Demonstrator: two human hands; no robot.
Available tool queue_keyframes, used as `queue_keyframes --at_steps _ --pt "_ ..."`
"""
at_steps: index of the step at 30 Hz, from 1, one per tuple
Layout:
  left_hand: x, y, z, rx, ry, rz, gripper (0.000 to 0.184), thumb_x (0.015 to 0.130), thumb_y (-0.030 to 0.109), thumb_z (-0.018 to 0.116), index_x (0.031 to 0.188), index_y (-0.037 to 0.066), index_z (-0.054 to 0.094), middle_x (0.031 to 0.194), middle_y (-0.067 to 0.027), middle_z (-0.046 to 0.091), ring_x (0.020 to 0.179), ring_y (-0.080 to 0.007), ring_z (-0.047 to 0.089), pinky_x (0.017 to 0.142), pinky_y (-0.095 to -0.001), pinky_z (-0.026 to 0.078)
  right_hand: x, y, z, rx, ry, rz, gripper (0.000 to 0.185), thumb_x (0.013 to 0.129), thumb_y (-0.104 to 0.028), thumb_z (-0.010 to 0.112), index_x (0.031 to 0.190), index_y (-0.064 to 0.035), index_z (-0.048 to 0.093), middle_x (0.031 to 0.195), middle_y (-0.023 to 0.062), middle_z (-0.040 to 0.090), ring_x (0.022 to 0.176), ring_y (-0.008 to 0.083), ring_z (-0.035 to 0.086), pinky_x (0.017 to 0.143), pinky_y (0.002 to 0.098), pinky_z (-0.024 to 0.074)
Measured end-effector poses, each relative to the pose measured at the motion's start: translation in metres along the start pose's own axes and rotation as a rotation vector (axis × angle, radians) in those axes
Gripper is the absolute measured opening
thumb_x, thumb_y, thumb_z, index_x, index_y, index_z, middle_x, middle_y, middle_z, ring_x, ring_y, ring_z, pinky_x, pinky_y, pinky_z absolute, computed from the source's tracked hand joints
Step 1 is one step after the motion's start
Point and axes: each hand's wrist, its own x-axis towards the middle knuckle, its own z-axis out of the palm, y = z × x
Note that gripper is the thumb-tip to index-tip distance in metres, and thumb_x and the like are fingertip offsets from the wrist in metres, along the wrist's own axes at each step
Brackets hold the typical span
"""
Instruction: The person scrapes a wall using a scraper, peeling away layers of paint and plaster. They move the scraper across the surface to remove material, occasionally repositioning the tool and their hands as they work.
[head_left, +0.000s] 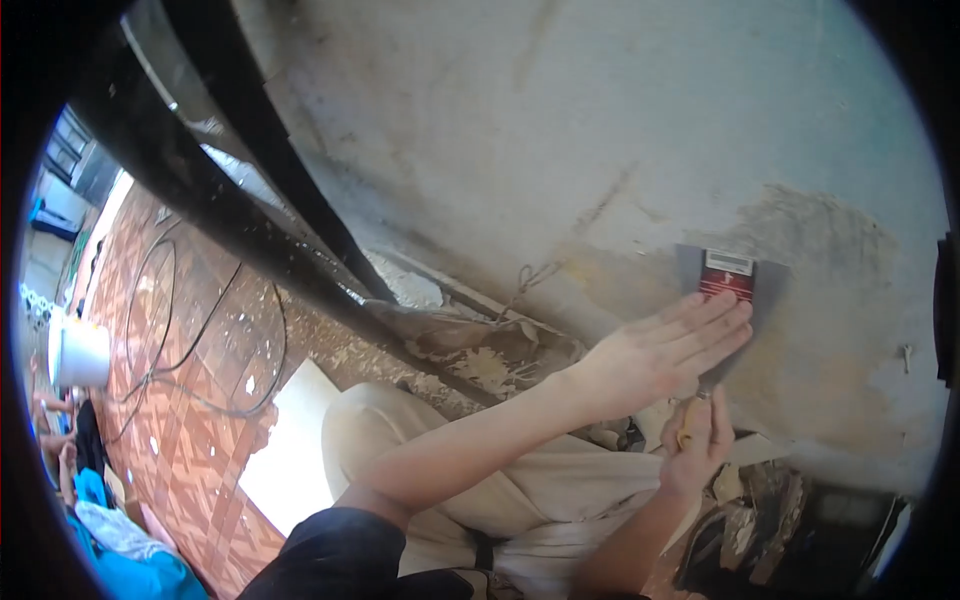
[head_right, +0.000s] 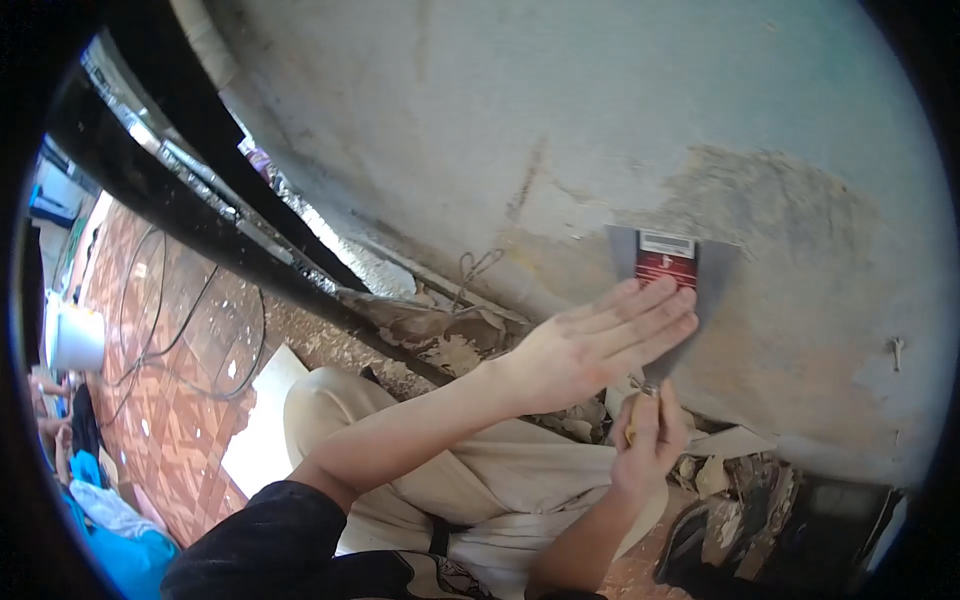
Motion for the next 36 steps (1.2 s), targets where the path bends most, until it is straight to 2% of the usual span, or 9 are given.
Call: queue_keyframes --at_steps 4,8,14,16,18,25,28,30,36 --pt "-0.001 -0.001 -0.001 0.009 0.031 0.012 0.059 0.085 0.011 0.050 0.143 0.003 0.042 0.150 -0.0128 0.038 0.140 -0.0244 0.035 0.116 -0.0392 0.030 0.000 -0.021 -0.003 0.008 -0.151 -0.012 0.048 0.096 -0.009 0.053 0.141 0.0042 0.041 0.073 0.0066 0.051 0.052 0.0083 0.043 0.042 0.0197 0.0328" --pt "-0.001 -0.003 -0.002 -0.044 0.013 0.016 0.059 0.085 0.010 0.049 0.143 0.002 0.040 0.151 -0.0131 0.037 0.141 -0.0246 0.034 0.116 -0.0389 0.030 -0.006 -0.032 -0.023 0.089 -0.132 0.091 0.049 0.095 -0.010 0.055 0.139 0.0059 0.043 0.088 0.0108 0.056 0.056 0.0098 0.048 0.043 0.0180 0.0338" --pt "-0.008 0.011 0.018 -0.073 -0.009 -0.037 0.063 0.082 0.009 0.052 0.143 0.000 0.039 0.151 -0.0163 0.036 0.141 -0.0299 0.033 0.116 -0.0419 0.029 -0.012 -0.011 -0.028 -0.162 0.311 0.242 0.038 0.096 -0.015 0.056 0.131 0.0010 0.053 0.085 0.0052 0.058 0.058 0.0074 0.049 0.043 0.0168 0.0340" --pt "-0.007 0.008 0.018 -0.047 -0.007 -0.048 0.064 0.081 0.010 0.054 0.143 -0.001 0.040 0.151 -0.0176 0.036 0.141 -0.0318 0.033 0.115 -0.0429 0.030 -0.008 -0.003 0.025 0.062 0.381 0.354 0.034 0.098 -0.016 0.055 0.127 0.0009 0.055 0.076 0.0025 0.054 0.052 0.0065 0.045 0.041 0.0182 0.0312" --pt "-0.007 0.000 0.018 -0.023 0.009 -0.014 0.063 0.079 0.008 0.057 0.139 -0.002 0.044 0.148 -0.0203 0.039 0.138 -0.0358 0.036 0.112 -0.0458 0.035 -0.008 0.007 0.022 0.096 0.072 0.180 0.033 0.097 -0.013 0.055 0.127 0.0011 0.056 0.070 0.0020 0.051 0.047 0.0052 0.040 0.039 0.0191 0.0273" --pt "-0.006 0.001 0.023 -0.071 0.049 0.027 0.059 0.077 0.003 0.059 0.134 -0.003 0.050 0.142 -0.0223 0.045 0.134 -0.0382 0.042 0.108 -0.0488 0.039 -0.002 -0.037 -0.010 0.065 -0.009 0.304 0.036 0.097 -0.011 0.054 0.130 0.0037 0.055 0.067 0.0011 0.050 0.045 0.0035 0.036 0.039 0.0185 0.0242" --pt "-0.003 0.005 0.024 -0.007 0.002 0.015 0.059 0.077 0.003 0.059 0.135 -0.004 0.049 0.143 -0.0229 0.045 0.135 -0.0383 0.041 0.109 -0.0490 0.037 -0.002 -0.024 -0.001 -0.007 0.154 0.289 0.037 0.098 -0.010 0.054 0.131 0.0040 0.054 0.067 0.0011 0.050 0.045 0.0034 0.035 0.039 0.0188 0.0243" --pt "-0.004 0.008 0.018 0.008 0.042 -0.042 0.059 0.078 0.003 0.058 0.135 -0.006 0.048 0.143 -0.0234 0.044 0.135 -0.0388 0.040 0.110 -0.0492 0.036 -0.009 -0.010 0.031 0.288 0.050 0.315 0.037 0.098 -0.010 0.053 0.132 0.0036 0.053 0.067 0.0014 0.050 0.044 0.0035 0.034 0.039 0.0190 0.0244" --pt "0.001 0.007 0.013 -0.022 0.022 -0.004 0.057 0.079 0.002 0.056 0.135 -0.008 0.048 0.143 -0.0251 0.043 0.135 -0.0400 0.040 0.110 -0.0498 0.035 0.000 -0.037 -0.009 0.203 -0.077 0.298 0.039 0.098 -0.009 0.053 0.135 0.0032 0.050 0.066 0.0028 0.050 0.043 0.0040 0.035 0.039 0.0196 0.0251"
